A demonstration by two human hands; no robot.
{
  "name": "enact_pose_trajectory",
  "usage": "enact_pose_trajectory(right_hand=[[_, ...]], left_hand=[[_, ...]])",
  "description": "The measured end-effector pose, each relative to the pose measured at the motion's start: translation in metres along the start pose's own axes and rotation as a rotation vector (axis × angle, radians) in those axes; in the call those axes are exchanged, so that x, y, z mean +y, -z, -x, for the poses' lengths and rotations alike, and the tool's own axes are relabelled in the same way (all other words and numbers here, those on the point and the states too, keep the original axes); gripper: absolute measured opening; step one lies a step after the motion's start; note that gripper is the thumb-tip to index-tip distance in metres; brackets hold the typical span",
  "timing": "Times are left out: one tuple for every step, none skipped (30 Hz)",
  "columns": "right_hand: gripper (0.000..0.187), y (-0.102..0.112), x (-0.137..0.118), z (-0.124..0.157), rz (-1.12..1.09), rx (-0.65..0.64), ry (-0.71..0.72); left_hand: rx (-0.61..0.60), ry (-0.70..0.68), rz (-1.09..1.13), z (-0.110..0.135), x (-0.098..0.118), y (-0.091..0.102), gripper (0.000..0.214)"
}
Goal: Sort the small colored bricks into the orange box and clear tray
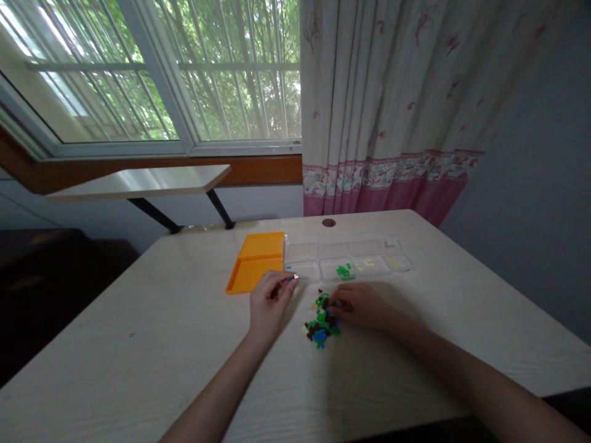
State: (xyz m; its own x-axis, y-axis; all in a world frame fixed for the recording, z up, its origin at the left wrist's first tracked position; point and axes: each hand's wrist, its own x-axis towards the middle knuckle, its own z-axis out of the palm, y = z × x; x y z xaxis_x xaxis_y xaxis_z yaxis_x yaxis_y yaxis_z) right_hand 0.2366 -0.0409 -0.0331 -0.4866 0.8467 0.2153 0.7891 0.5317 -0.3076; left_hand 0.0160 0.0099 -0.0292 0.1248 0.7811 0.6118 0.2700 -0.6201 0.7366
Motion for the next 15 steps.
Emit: enact_pose_trajectory(right_hand=[[0.018, 0.0005, -0.0008, -0.0003, 0.006, -0.009, -0.007], [0.018, 0.0010, -0.0017, -0.0006, 0.014, -0.019, -0.013], [0.018, 0.0015, -0.0026, -0.0009, 0.022, -0.030, -0.017], [0.019, 0.0021, -0.0035, -0.0012, 0.028, -0.041, -0.019], [0.019, 0.0027, -0.0043, -0.0015, 0.031, -0.052, -0.020], [0.019, 0.0032, -0.0050, -0.0018, 0.031, -0.060, -0.022], [0.020, 0.0036, -0.0056, -0.0020, 0.030, -0.066, -0.023], [0.020, 0.0039, -0.0060, -0.0022, 0.027, -0.070, -0.025], [0.021, 0.0040, -0.0063, -0.0024, 0.025, -0.073, -0.028], [0.021, 0.0040, -0.0064, -0.0025, 0.024, -0.077, -0.032], [0.022, 0.0038, -0.0063, -0.0025, 0.023, -0.081, -0.033], [0.022, 0.0035, -0.0060, -0.0024, 0.022, -0.084, -0.033], [0.022, 0.0031, -0.0057, -0.0023, 0.020, -0.086, -0.031], [0.022, 0.0026, -0.0054, -0.0022, 0.017, -0.087, -0.029], [0.021, 0.0020, -0.0051, -0.0020, 0.013, -0.086, -0.026]], left_hand=[[0.011, -0.001, 0.000, -0.0002, 0.0002, 0.0007, 0.013], [0.022, 0.000, 0.000, -0.0005, 0.0005, 0.0016, 0.013], [0.033, 0.001, 0.000, -0.0009, 0.0008, 0.0025, 0.013], [0.040, 0.002, 0.000, -0.0014, 0.0010, 0.0033, 0.013], [0.044, 0.001, 0.000, -0.0017, 0.0012, 0.0041, 0.013], [0.045, 0.001, 0.001, -0.0020, 0.0014, 0.0048, 0.013], [0.043, 0.000, 0.001, -0.0022, 0.0015, 0.0052, 0.013], [0.039, 0.001, 0.002, -0.0023, 0.0016, 0.0055, 0.014], [0.035, 0.001, 0.002, -0.0023, 0.0017, 0.0055, 0.014], [0.033, 0.002, 0.000, -0.0023, 0.0018, 0.0055, 0.014], [0.033, 0.003, -0.004, -0.0024, 0.0019, 0.0054, 0.014], [0.032, 0.001, -0.011, -0.0026, 0.0019, 0.0053, 0.013], [0.033, -0.002, -0.021, -0.0030, 0.0018, 0.0053, 0.013], [0.037, -0.006, -0.034, -0.0037, 0.0013, 0.0055, 0.014], [0.046, -0.008, -0.051, -0.0046, 0.0004, 0.0059, 0.014]])
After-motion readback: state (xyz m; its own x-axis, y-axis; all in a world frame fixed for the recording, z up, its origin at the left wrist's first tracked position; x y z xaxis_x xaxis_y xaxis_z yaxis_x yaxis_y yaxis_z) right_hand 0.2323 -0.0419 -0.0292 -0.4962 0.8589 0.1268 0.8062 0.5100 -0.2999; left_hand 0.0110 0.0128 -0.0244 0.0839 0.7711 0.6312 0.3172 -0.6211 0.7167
